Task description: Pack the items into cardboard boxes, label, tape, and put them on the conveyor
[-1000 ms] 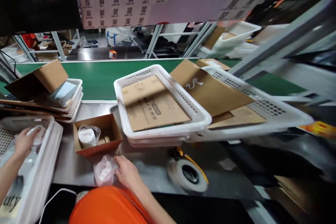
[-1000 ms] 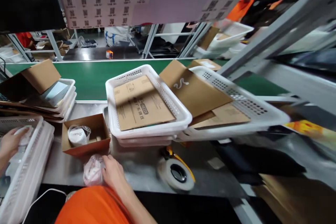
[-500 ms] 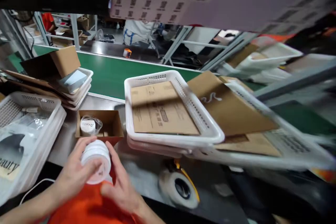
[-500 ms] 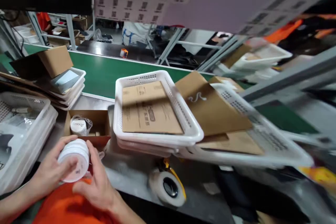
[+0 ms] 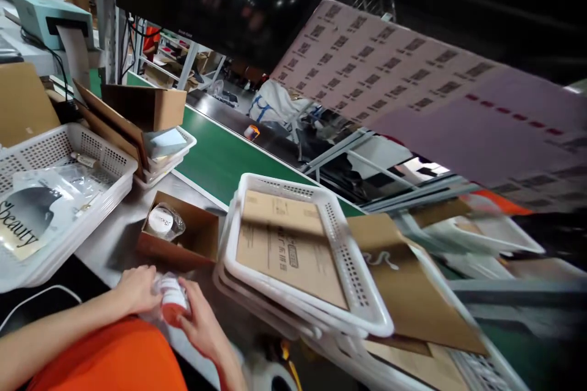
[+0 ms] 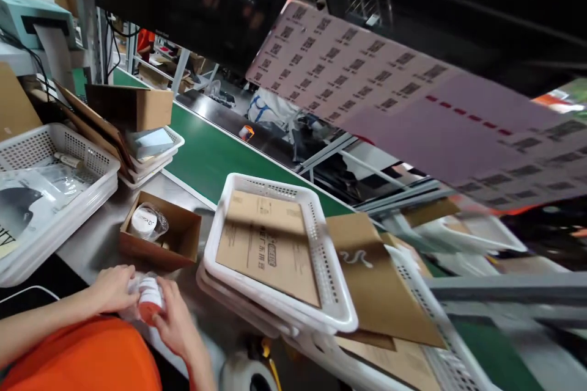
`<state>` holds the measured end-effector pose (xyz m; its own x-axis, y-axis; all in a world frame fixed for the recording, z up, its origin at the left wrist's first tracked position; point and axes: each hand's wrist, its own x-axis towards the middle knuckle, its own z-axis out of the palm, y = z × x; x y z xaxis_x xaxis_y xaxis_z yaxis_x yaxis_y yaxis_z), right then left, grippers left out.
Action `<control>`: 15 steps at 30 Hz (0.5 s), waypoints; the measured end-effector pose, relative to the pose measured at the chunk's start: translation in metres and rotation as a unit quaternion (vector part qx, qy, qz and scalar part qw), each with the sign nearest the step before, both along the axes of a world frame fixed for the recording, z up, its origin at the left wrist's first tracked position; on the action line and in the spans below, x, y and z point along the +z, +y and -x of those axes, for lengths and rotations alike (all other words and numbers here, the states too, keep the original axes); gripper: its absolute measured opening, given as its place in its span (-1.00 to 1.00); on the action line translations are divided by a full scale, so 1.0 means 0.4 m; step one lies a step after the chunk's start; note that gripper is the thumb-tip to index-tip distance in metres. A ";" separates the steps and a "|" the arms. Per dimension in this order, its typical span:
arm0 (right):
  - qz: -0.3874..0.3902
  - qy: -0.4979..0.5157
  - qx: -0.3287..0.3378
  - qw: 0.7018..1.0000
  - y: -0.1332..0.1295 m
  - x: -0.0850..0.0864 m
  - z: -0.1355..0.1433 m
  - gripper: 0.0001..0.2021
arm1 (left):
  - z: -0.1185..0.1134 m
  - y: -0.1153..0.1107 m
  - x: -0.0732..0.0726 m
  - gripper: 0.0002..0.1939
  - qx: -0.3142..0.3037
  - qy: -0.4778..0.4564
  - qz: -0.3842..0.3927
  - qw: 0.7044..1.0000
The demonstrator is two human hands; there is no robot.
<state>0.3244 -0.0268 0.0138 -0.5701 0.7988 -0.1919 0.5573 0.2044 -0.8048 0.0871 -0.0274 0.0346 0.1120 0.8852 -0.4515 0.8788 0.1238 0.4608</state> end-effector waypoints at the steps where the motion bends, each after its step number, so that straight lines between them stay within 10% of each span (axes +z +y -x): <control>1: 0.008 -0.013 0.003 1.000 -0.002 0.005 0.008 -0.24 | -0.005 -0.003 -0.011 -0.57 -0.002 -0.002 0.004 1.000; 15: 0.158 0.010 -0.028 0.987 0.025 0.032 0.059 -0.35 | 0.000 0.018 -0.059 -0.71 0.100 -0.100 -0.001 0.990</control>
